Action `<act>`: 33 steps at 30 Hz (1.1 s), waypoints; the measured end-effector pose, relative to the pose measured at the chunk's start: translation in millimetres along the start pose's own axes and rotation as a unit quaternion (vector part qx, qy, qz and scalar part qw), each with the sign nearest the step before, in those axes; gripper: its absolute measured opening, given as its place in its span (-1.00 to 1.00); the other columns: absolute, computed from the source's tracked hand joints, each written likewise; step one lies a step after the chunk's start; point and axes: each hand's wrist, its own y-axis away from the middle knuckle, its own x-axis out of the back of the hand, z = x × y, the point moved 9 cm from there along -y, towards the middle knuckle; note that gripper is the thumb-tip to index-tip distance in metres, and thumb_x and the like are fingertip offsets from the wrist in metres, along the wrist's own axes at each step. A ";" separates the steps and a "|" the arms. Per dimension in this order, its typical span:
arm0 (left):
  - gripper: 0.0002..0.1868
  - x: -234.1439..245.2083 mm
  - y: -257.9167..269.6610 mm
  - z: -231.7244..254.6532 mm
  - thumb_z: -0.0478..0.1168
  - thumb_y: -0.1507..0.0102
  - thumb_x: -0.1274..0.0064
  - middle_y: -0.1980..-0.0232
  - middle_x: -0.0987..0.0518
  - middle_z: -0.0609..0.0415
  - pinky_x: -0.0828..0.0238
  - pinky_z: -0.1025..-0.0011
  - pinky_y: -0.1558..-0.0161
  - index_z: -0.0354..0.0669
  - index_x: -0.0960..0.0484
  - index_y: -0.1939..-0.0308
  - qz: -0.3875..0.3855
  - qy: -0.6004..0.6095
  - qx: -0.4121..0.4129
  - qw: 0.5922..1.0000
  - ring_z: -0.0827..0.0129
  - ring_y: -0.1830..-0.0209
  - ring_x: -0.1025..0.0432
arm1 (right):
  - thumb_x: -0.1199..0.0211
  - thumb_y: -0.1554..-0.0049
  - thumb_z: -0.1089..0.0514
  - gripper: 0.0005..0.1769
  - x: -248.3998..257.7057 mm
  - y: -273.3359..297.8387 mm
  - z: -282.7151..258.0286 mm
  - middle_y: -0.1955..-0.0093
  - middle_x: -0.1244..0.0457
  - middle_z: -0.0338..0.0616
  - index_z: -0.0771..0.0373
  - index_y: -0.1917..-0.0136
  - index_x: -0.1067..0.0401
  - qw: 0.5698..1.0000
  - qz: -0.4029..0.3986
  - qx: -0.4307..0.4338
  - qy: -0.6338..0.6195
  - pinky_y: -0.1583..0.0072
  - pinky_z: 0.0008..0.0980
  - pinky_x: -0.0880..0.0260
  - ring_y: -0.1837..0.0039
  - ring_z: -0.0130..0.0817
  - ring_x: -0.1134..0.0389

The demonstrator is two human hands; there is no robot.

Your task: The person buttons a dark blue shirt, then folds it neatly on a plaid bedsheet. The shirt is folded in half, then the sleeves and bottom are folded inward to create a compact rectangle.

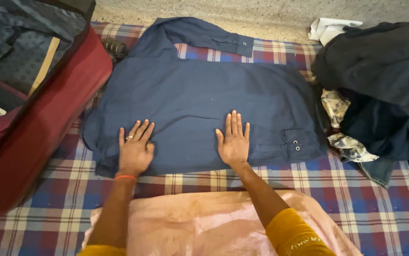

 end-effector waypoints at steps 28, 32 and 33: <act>-0.31 -42.8 -23.5 142.7 0.13 -0.33 0.04 -0.58 -0.22 -0.02 0.11 0.09 -0.54 -0.09 -0.35 -0.47 0.008 0.098 -0.105 0.990 0.08 -0.61 -0.03 | 0.17 -0.35 -0.26 -0.22 41.5 21.2 176.3 -0.70 0.10 0.04 0.31 -0.61 -0.04 0.999 0.006 0.033 0.011 -0.60 0.13 0.27 -0.70 -0.07 0.14; -0.31 -51.0 -26.5 139.7 0.14 -0.34 0.07 -0.59 -0.22 -0.01 0.11 0.10 -0.53 -0.07 -0.33 -0.48 0.009 0.093 -0.107 0.990 0.10 -0.61 -0.02 | 0.15 -0.35 -0.21 -0.25 39.8 19.3 211.4 -0.70 0.09 0.01 0.29 -0.62 -0.05 0.998 0.028 0.046 -0.009 -0.59 0.18 0.26 -0.70 -0.04 0.13; -0.31 -55.6 -23.8 137.0 0.15 -0.34 0.07 -0.59 -0.21 0.00 0.11 0.10 -0.54 -0.06 -0.33 -0.48 0.003 0.095 -0.099 0.990 0.11 -0.61 -0.02 | 0.15 -0.36 -0.20 -0.26 38.2 21.7 214.8 -0.70 0.10 0.01 0.29 -0.62 -0.05 0.998 0.030 0.050 -0.018 -0.59 0.17 0.24 -0.70 -0.02 0.14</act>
